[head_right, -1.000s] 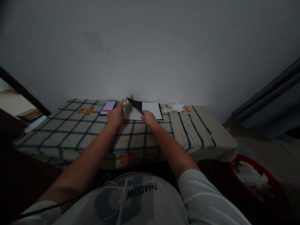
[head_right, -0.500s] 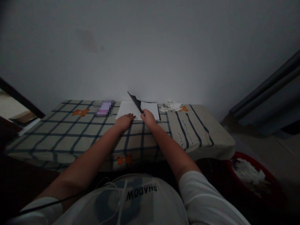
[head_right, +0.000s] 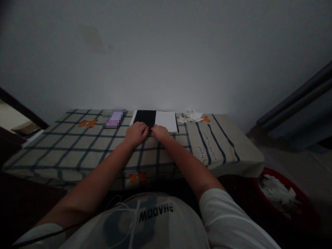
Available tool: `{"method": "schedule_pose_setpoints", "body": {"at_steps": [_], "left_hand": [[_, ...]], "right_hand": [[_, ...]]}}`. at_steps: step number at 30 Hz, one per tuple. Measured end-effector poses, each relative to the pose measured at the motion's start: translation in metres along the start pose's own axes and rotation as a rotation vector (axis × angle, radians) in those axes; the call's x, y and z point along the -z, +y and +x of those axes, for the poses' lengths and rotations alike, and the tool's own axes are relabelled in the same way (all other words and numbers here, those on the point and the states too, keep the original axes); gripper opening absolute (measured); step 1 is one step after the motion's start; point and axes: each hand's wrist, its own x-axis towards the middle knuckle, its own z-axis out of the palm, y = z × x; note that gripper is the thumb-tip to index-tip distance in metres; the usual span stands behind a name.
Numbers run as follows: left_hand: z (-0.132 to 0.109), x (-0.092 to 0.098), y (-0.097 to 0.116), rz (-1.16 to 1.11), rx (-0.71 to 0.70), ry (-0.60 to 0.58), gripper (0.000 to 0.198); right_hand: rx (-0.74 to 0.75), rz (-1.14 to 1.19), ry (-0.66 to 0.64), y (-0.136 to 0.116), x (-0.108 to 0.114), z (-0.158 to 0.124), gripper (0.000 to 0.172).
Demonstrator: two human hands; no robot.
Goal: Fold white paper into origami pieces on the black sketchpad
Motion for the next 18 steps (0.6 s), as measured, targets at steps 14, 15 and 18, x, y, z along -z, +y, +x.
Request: {"method": "schedule_pose_setpoints", "body": {"at_steps": [14,15,18], "left_hand": [[0.008,-0.033,-0.022,-0.112,0.115,-0.166,0.040],[0.010,-0.032,-0.022,-0.103,0.110,-0.174,0.040],[0.014,-0.029,-0.022,-0.083,0.104,-0.205,0.038]], "right_hand": [[0.089,0.213,0.249,0.040,-0.006,-0.007,0.027],[0.085,0.244,0.278,0.043,-0.007,-0.008,0.027],[0.121,0.340,0.318,0.048,-0.008,-0.008,0.028]]}}
